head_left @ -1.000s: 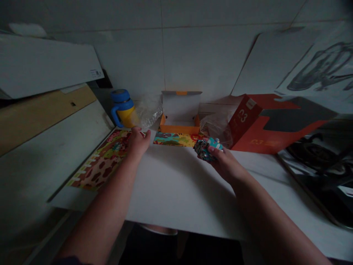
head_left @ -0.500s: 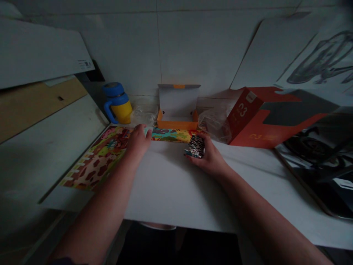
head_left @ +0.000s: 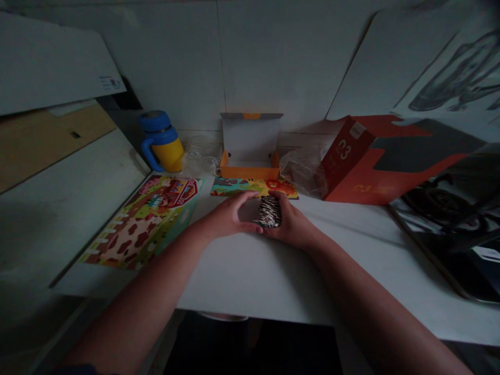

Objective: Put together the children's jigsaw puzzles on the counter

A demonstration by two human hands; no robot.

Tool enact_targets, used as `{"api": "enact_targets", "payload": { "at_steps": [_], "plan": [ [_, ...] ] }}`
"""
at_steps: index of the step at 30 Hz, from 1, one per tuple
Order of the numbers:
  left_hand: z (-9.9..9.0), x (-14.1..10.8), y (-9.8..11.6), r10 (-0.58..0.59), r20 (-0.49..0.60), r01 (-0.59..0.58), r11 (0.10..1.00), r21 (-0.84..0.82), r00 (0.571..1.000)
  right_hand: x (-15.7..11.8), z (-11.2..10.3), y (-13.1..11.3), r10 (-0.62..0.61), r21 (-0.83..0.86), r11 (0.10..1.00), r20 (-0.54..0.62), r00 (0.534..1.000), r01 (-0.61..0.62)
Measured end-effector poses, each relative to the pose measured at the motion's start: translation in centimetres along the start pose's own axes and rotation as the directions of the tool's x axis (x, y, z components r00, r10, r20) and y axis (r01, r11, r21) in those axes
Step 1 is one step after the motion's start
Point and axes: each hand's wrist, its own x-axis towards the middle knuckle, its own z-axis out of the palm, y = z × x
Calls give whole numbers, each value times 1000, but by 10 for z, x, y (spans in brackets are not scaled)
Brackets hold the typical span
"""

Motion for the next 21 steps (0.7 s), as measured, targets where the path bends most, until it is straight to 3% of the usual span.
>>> {"api": "enact_targets", "payload": {
  "at_steps": [4,9,13,21],
  "plan": [
    [7,-1,3,0,95,-7,998,67,995,0,2,1,-89,44,995,43,995,87],
    [7,-1,5,26,88,-32,997,63,996,1,4,-1,-181,62,982,73,981,177],
    [8,0,6,46,76,-49,998,39,996,0,8,0,-229,9,973,0,973,229],
    [6,-2,9,25,55,-22,999,-46,998,-1,2,-3,-138,10,990,24,990,138]
  ]
}}
